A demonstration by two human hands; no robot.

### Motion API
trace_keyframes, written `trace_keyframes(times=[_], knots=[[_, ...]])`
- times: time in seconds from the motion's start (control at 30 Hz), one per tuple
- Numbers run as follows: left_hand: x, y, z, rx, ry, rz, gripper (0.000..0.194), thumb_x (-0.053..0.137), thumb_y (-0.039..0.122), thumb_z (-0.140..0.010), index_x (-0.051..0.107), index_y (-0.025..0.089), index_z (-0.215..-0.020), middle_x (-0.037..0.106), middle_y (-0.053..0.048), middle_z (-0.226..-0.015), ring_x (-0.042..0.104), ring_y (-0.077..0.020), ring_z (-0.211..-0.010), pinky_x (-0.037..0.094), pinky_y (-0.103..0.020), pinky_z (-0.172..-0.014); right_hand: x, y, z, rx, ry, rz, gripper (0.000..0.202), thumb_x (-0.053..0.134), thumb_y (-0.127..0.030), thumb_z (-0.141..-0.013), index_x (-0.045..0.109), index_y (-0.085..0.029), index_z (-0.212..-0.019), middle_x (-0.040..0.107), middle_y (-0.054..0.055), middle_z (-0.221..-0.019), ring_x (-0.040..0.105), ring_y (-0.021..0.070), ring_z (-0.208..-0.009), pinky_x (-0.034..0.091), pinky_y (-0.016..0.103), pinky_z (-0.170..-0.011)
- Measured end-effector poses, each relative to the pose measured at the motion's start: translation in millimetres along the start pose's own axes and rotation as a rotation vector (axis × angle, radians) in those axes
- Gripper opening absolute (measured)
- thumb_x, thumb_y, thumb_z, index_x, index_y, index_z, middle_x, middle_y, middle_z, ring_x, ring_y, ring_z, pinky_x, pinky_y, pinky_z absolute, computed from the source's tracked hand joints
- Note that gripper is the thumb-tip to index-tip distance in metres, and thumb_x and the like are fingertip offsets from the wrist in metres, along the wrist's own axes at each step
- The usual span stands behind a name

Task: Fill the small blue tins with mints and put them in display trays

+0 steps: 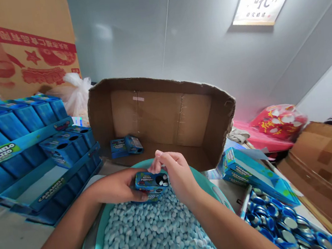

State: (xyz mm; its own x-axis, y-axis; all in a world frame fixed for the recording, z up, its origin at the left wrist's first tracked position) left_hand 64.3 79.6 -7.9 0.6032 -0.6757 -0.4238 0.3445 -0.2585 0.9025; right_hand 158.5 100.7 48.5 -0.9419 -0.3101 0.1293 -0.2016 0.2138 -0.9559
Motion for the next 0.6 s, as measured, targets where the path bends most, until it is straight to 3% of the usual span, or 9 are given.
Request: trace_keyframes(times=[0.2,0.37,0.5,0.6], knots=[[-1.5,-2,0,-0.007,0.000,0.007,0.035,0.073,0.034,-0.079,0.065,0.018,-0.110,0.069,-0.002,-0.105,0.062,-0.0223,-0.097,0.048,-0.031,-0.086,5,3,0,0.005,-0.032,0.107,0.040,0.057,-0.040,-0.093,0.067,-0.019,-0.060,0.066,0.005,-0.070,0.062,0.0199,-0.077,0.046,0.032,-0.079],[-1.4,10,1,0.079,0.021,-0.043,0.040,0.073,0.035,-0.082,0.064,0.020,-0.118,0.068,-0.004,-0.118,0.061,-0.0246,-0.108,0.047,-0.034,-0.096,5,3,-1,0.007,-0.037,-0.004,0.030,0.060,-0.042,-0.092,0.073,-0.020,-0.077,0.070,0.006,-0.084,0.066,0.0217,-0.084,0.051,0.036,-0.086],[2.2,21,2,0.157,0.010,-0.051,0.044,0.069,0.032,-0.085,0.062,0.021,-0.127,0.066,-0.005,-0.126,0.060,-0.0253,-0.115,0.045,-0.037,-0.102,14,1,1,-0.019,-0.137,-0.033,0.030,0.059,-0.044,-0.094,0.074,-0.020,-0.087,0.072,0.007,-0.091,0.067,0.0219,-0.089,0.052,0.037,-0.090],[3.6,22,1,0.154,-0.005,-0.023,0.041,0.070,0.031,-0.084,0.063,0.019,-0.123,0.067,-0.005,-0.124,0.060,-0.0250,-0.114,0.046,-0.036,-0.102,19,-2,4,-0.040,-0.197,-0.042,0.033,0.056,-0.047,-0.096,0.074,-0.019,-0.094,0.072,0.009,-0.097,0.067,0.0231,-0.094,0.051,0.039,-0.093]])
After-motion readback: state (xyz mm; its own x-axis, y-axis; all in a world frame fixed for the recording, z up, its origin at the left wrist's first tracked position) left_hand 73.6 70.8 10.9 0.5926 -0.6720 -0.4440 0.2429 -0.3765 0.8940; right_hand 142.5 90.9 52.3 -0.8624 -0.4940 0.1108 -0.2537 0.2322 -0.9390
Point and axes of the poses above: each hand's wrist, its own z-axis away from the middle knuckle, its own x-axis out of the palm, y = z × x, the point moved 10 cm from there along -z, towards the middle knuckle
